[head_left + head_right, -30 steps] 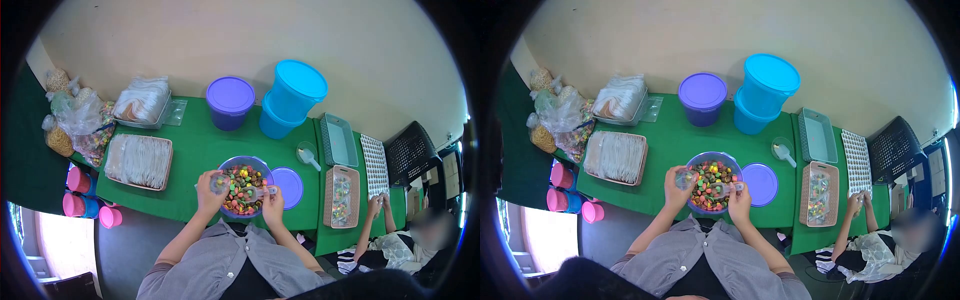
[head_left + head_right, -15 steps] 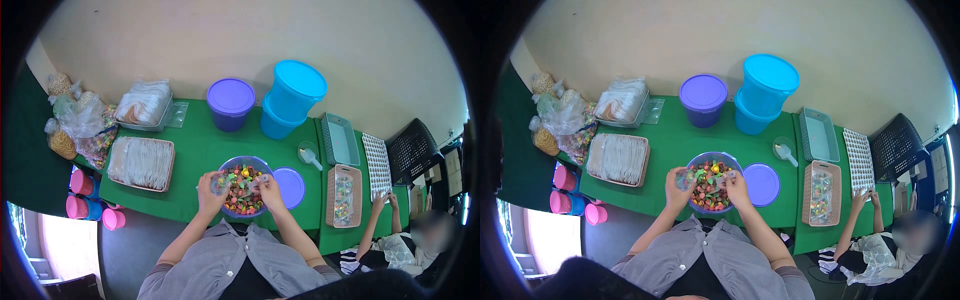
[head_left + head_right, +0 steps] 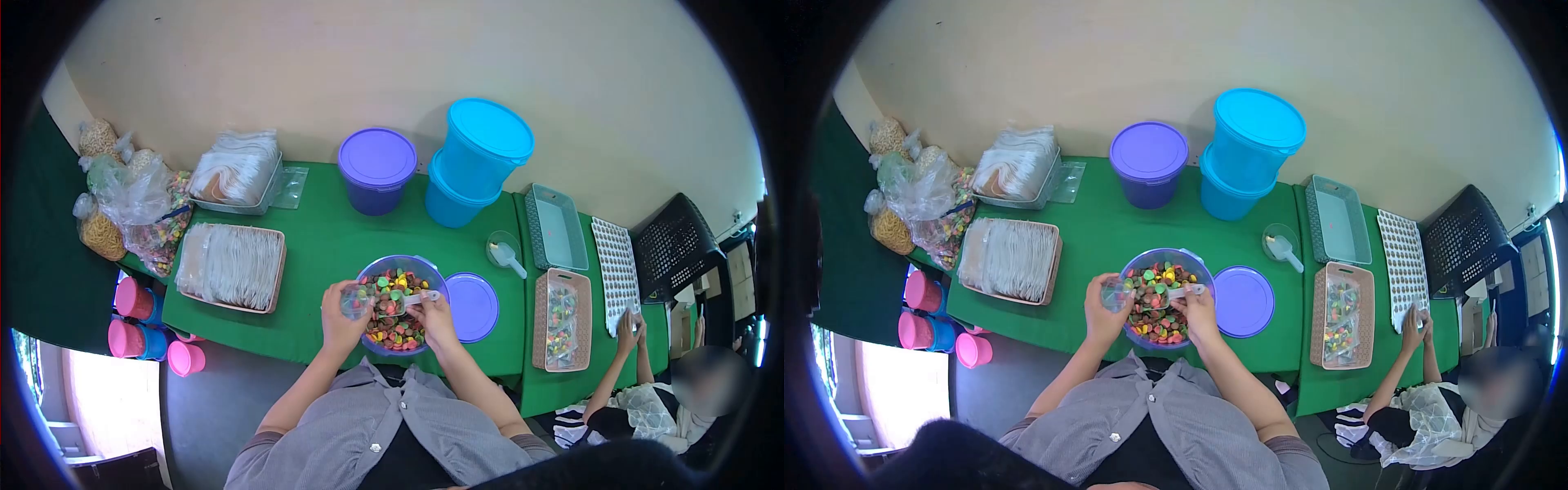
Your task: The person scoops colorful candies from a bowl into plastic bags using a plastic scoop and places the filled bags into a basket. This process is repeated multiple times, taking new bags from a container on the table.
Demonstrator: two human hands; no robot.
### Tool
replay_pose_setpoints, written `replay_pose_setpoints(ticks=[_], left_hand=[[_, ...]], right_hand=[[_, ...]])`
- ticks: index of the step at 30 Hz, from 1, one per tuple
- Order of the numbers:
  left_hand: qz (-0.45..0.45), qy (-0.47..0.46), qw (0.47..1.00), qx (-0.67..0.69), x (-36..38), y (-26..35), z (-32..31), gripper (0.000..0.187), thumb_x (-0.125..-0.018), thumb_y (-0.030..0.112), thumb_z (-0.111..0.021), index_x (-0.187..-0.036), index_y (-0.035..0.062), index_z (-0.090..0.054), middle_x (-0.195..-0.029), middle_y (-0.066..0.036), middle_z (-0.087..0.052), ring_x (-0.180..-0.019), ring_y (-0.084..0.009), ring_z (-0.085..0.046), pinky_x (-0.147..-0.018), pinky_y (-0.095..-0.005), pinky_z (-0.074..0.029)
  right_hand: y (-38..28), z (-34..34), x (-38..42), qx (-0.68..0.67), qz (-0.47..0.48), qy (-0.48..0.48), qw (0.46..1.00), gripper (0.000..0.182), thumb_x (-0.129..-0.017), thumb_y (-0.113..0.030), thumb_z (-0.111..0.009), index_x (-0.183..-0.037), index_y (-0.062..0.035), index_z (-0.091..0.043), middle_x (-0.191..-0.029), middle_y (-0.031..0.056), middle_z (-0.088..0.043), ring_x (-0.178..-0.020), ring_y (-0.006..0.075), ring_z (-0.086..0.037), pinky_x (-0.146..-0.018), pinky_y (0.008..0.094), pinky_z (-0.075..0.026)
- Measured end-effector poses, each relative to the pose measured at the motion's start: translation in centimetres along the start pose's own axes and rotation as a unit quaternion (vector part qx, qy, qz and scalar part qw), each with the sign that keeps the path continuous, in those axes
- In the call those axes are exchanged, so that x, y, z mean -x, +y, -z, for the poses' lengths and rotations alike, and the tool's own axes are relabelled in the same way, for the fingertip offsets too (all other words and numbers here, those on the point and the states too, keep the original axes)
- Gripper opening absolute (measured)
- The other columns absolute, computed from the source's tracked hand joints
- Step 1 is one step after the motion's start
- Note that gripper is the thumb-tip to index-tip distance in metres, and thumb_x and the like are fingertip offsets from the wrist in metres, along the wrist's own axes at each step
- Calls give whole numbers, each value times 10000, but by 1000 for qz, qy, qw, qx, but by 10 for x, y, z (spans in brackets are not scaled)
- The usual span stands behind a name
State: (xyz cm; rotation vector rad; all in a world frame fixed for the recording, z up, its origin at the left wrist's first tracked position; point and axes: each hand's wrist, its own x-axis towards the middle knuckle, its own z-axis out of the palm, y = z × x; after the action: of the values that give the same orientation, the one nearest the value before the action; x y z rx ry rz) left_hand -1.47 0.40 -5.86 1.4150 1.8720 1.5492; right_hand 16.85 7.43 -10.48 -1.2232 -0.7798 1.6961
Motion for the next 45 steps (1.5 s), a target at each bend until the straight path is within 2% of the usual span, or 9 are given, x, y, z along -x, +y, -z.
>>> replay_pose_setpoints(ticks=[7, 14, 20, 25, 27, 30, 33, 39, 45], left_hand=[[10, 17, 1000, 4, 0, -2, 1, 441, -696, 113, -767, -1085, 63, -567, -990, -111, -596, -962, -289, -566, -870, -387, -450], [-19, 54, 998, -8, -12, -4, 19, 439, -713, 125, -770, -1094, 51, -565, -983, -121, -590, -957, -279, -571, -869, -391, -451], [-11, 69, 997, -28, -25, 0, 34, 447, -734, 128, -777, -1112, 35, -559, -991, -107, -591, -941, -224, -578, -879, -346, -454], [-83, -120, 984, -104, -29, 23, 30, 507, -660, 181, -789, -1100, 77, -560, -992, -103, -598, -946, -283, -576, -866, -405, -439], [-94, -137, 980, -108, -25, 31, 20, 528, -648, 200, -790, -1106, 86, -553, -1002, -103, -599, -963, -296, -569, -873, -417, -424], [-110, -173, 973, -107, -23, 39, 5, 575, -620, 221, -795, -1122, 100, -540, -1015, -96, -598, -996, -307, -556, -889, -428, -398], [-133, -189, 968, -102, -24, 43, -6, 633, -577, 231, -809, -1130, 94, -535, -1031, -88, -590, -1014, -306, -547, -893, -428, -387], [-169, -237, 950, -110, -29, 50, -16, 672, -560, 222, -825, -1143, 60, -532, -1064, -106, -569, -1022, -316, -535, -905, -425, -385], [-145, -191, 970, -33, -33, 52, -9, 613, -603, 210, -821, -1132, 76, -543, -1017, -103, -585, -992, -307, -557, -900, -414, -419]], right_hand=[[5, 2, -10, -73, -102, 0, 992, 199, -1011, -212, -485, -1132, -55, -471, -963, 90, -581, -858, 187, -606, -799, 342, -542], [5, 1, -5, -112, -91, 20, 989, 189, -1012, -224, -486, -1131, -78, -485, -944, 72, -574, -828, 173, -593, -735, 319, -524], [-27, -3, 15, -142, 32, 11, 989, 206, -1007, -245, -506, -1098, -61, -491, -932, 63, -581, -796, 140, -574, -727, 295, -508], [-68, 3, 32, -172, 89, -3, 981, 157, -1005, -204, -505, -1068, -60, -513, -910, 51, -583, -784, 126, -568, -713, 271, -497], [-80, -1, 40, -174, 96, -4, 980, 150, -1006, -186, -498, -1083, -58, -508, -910, 47, -581, -771, 126, -567, -700, 266, -497], [-89, -4, 45, -124, 159, 10, 979, 170, -1011, -201, -488, -1092, -52, -502, -891, 44, -576, -744, 118, -571, -681, 263, -493], [-94, -13, 54, 11, 221, 27, 975, 194, -1015, -217, -483, -1093, -40, -492, -858, 38, -572, -723, 104, -575, -660, 256, -489], [-105, -26, 68, 231, 316, -21, 920, 144, -985, -139, -542, -1041, -7, -525, -867, 35, -580, -751, 82, -578, -666, 248, -497], [-129, -30, 83, 225, 412, 13, 883, 144, -970, -113, -559, -1056, 2, -552, -891, 42, -582, -775, 79, -577, -675, 238, -494]])
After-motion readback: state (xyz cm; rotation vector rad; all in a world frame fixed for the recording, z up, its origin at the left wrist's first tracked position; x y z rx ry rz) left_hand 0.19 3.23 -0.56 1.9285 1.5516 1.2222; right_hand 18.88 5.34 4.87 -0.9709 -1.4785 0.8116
